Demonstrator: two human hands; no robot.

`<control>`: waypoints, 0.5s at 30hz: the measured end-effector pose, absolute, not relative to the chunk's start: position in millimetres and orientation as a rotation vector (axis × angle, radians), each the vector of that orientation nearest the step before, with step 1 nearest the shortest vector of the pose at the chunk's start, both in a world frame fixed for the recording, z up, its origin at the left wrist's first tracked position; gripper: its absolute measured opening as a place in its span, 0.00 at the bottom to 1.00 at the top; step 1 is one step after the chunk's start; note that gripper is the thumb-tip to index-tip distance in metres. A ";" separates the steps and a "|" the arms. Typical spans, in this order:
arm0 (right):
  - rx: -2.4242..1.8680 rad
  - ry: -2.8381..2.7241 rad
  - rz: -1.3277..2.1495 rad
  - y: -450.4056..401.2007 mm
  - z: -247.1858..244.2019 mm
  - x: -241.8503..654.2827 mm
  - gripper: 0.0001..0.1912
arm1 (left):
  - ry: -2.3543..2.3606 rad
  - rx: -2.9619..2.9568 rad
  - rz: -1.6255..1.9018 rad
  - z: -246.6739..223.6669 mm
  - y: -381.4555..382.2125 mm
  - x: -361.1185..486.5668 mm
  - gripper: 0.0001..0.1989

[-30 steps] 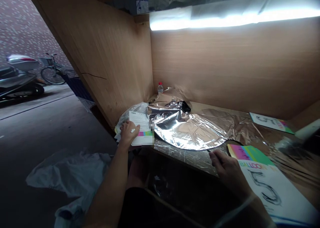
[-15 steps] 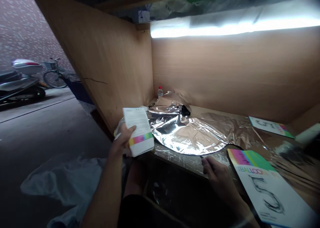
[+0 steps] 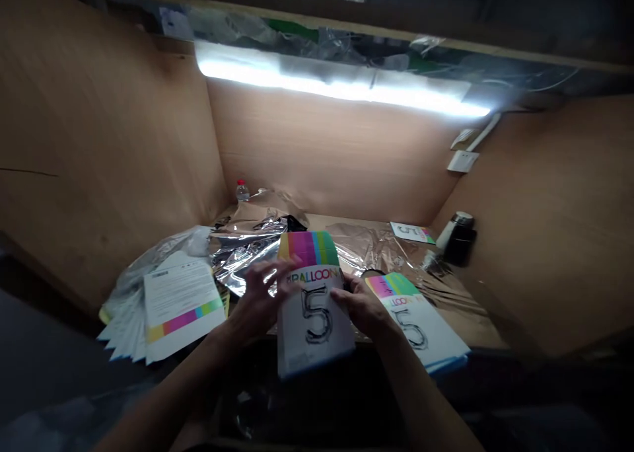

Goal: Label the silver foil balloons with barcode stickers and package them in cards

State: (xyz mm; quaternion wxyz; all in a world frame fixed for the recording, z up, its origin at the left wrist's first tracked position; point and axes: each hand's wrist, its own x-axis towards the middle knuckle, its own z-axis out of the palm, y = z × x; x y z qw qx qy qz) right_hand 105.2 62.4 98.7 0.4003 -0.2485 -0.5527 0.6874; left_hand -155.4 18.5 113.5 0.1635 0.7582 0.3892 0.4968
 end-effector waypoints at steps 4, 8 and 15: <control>-0.687 -1.520 1.378 73.1 88.4 104.3 0.16 | 0.974 1.387 1.586 117.9 35.7 -140.5 0.22; -0.750 -1.669 1.244 77.7 62.4 101.2 0.13 | 0.976 1.330 1.528 95.6 39.1 -115.2 0.22; -0.981 -1.803 0.928 73.4 21.6 98.0 0.18 | 0.943 1.223 1.642 64.4 40.4 -93.8 0.18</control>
